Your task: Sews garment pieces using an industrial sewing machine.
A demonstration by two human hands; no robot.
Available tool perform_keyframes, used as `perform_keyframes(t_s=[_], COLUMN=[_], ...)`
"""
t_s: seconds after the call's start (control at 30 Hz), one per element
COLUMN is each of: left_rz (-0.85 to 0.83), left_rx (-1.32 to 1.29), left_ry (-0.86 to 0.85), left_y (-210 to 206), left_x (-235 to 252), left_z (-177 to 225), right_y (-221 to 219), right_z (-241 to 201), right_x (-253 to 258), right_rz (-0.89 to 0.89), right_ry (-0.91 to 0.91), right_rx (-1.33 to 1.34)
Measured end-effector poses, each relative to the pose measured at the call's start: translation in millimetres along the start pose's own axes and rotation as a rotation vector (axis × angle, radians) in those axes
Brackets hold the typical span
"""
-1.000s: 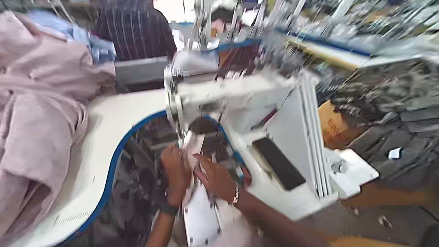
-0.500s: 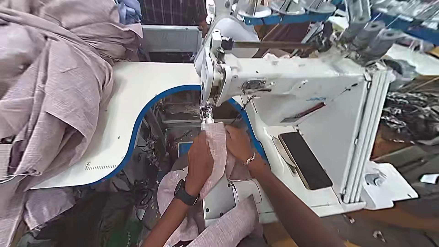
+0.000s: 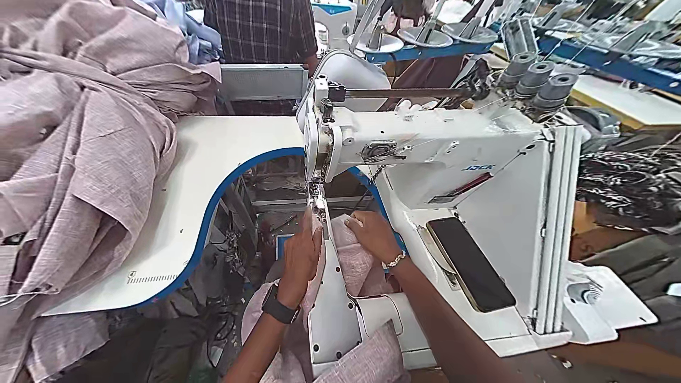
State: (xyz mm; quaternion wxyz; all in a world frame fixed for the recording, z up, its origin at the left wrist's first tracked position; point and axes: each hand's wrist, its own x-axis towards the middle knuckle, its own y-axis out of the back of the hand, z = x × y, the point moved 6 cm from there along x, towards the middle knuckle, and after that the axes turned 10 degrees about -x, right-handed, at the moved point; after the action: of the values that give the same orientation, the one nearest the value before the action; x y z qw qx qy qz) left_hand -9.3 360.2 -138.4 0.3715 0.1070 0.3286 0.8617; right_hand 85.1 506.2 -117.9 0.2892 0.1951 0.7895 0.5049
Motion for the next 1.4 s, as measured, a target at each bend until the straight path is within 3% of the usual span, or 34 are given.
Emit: perform_keyframes(t_s=[0.1, 0.23, 0.37, 0.47, 0.6, 0.73, 0.87, 1.03, 1.1, 1.27, 1.33, 1.4], left_rz=[-0.030, 0.176, 0.293, 0.269, 0.225, 0.276, 0.225, 0.242, 0.240, 0.228, 0.227, 0.261], left_rx=[0.010, -0.105, -0.055, -0.062, -0.073, -0.021, -0.176, -0.293, -0.319, -0.380, -0.395, -0.398], left_ry=[0.017, -0.134, -0.379, -0.401, -0.409, -0.501, -0.505, -0.483, -0.514, -0.492, -0.494, -0.509], left_y=[0.0, 2.6, -1.7, -1.8, -0.8, -0.9, 0.0, 1.0, -0.3, 2.1, 0.8, -1.6], left_x=[14.5, 7.3, -2.7, -2.3, 10.3, 7.9, 6.0, 3.3, 6.5, 13.5, 11.9, 9.4], left_z=[3.0, 0.9, 1.4, 1.7, 2.6, 2.4, -2.9, -5.0, -5.4, -8.0, -10.2, -9.0], right_y=[6.5, 4.4, 3.6, -2.2, -13.0, -17.1, -16.7, -30.5, -33.2, -31.4, -31.6, -32.4], right_z=[-25.8, -20.3, -30.9, -36.3, -37.6, -40.1, -42.6, -41.2, -47.4, -66.5, -66.0, -56.8], right_x=[-13.8, -17.8, -27.9, -24.1, -10.9, -11.3, -12.2, 3.5, 11.5, -1.0, -10.8, -6.8], right_rz=[0.255, 0.179, 0.464, 0.626, 0.596, 0.613, 0.577, 0.326, 0.371, 0.718, 0.755, 0.670], right_ry=[0.130, 0.094, 0.274, 0.415, 0.476, 0.490, 0.467, 0.330, 0.304, 0.313, 0.305, 0.254], right_rx=[0.046, 0.141, 0.208, 0.239, 0.315, 0.215, 0.164, 0.683, 0.663, 0.142, 0.193, 0.413])
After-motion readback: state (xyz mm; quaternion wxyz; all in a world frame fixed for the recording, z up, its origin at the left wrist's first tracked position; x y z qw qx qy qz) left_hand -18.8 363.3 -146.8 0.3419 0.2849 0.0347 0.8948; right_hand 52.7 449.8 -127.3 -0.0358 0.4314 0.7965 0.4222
